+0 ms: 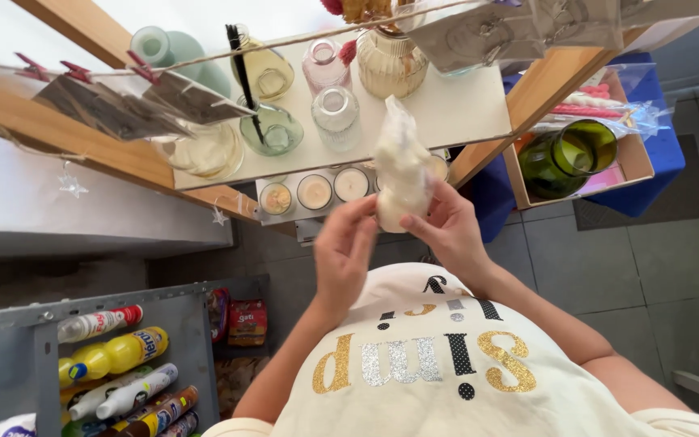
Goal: Organize and hang small packaged items on a display rack and arrange jars on shelves
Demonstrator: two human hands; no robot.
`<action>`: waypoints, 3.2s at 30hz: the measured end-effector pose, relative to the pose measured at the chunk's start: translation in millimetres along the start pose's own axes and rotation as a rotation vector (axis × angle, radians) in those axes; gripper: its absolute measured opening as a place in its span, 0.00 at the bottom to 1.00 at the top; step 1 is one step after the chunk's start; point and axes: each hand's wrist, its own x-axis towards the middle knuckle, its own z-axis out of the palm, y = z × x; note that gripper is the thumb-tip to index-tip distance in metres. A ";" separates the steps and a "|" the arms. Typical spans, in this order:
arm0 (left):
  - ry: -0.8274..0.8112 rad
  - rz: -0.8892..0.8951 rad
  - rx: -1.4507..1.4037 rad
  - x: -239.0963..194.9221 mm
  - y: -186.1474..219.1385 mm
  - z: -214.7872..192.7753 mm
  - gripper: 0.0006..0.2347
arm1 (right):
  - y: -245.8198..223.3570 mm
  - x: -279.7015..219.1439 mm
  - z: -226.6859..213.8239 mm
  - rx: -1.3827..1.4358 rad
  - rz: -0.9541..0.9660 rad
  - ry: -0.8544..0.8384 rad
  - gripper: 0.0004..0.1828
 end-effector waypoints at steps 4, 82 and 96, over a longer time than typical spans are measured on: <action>-0.165 -0.102 -0.285 -13.5 -10.1 9.9 0.26 | -1.2 -6.7 0.4 -0.151 -0.147 -0.124 0.32; -0.604 -0.444 -1.318 -4.7 -86.8 2.0 0.07 | 15.7 -29.7 -31.2 -0.008 0.302 -0.221 0.14; -0.596 -0.703 -1.493 -24.0 -137.0 -9.3 0.20 | 13.4 -24.4 -21.3 -0.318 0.256 -0.231 0.09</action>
